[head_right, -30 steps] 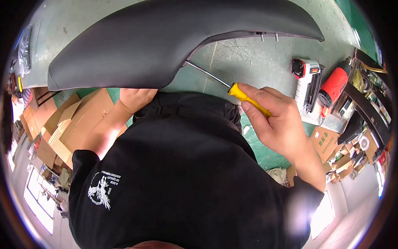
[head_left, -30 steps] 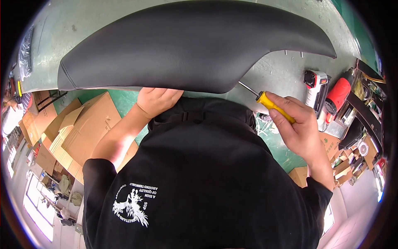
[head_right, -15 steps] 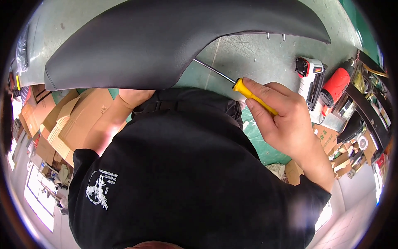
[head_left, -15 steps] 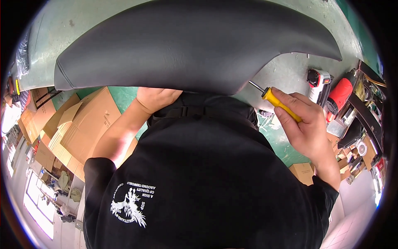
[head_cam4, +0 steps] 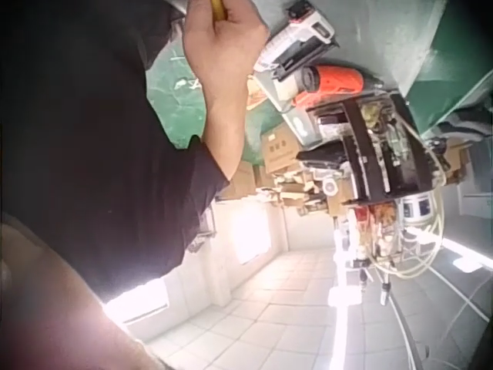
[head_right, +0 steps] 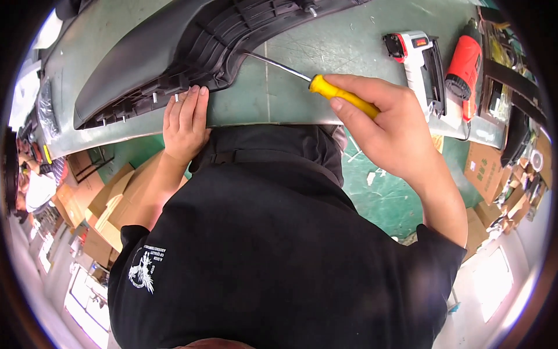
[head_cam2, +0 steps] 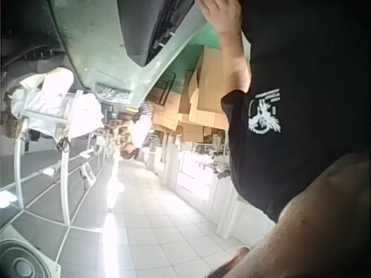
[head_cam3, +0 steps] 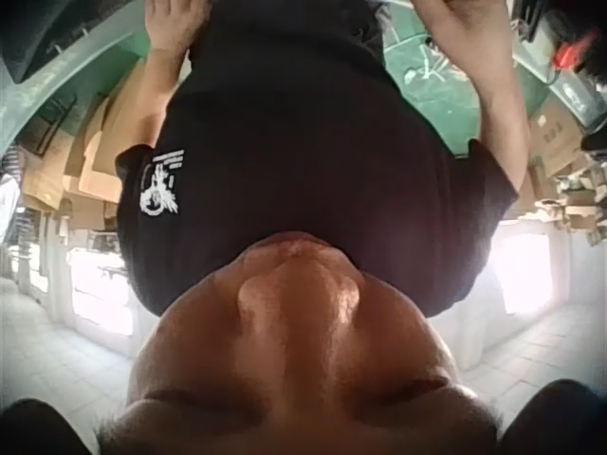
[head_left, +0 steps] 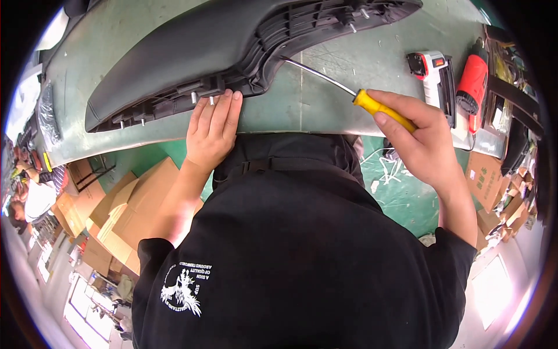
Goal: Assembling seat covers onto plastic bases using a screwdriver and pneumatic stapler.
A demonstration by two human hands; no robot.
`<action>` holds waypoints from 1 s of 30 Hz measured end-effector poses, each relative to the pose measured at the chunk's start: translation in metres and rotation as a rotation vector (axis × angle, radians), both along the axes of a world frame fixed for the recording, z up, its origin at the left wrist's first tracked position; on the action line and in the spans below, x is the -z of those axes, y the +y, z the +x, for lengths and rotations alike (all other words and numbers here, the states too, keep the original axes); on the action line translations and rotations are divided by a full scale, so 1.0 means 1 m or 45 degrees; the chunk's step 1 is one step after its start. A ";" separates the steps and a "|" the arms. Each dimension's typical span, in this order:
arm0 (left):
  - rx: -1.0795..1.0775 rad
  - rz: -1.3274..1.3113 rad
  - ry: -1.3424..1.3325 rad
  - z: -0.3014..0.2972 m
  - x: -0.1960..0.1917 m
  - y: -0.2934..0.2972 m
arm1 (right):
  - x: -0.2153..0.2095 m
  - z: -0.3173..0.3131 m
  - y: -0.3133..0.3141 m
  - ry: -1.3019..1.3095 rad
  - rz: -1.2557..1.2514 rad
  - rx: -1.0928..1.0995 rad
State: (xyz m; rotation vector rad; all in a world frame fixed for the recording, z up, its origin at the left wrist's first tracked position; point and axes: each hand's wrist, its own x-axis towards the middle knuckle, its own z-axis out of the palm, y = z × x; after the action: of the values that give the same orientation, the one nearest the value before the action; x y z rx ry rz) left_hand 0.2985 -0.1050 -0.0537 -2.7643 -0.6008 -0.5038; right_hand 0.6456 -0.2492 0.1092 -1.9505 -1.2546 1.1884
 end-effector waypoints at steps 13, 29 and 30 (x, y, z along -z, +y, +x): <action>-0.053 -0.086 0.090 -0.002 -0.005 -0.006 | 0.043 0.012 0.008 0.035 0.278 -0.107; -0.064 -0.094 0.073 -0.004 -0.002 -0.002 | 0.023 0.015 0.025 0.000 0.189 -0.173; -0.029 -0.069 0.086 -0.006 0.001 0.000 | 0.022 0.015 0.027 0.004 0.166 -0.174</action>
State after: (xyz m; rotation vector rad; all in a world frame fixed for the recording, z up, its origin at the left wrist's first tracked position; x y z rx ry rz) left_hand 0.2923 -0.1054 -0.0542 -2.8094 -0.6388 -0.3931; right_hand 0.6608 -0.2224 0.0870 -1.7924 -1.4465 1.1433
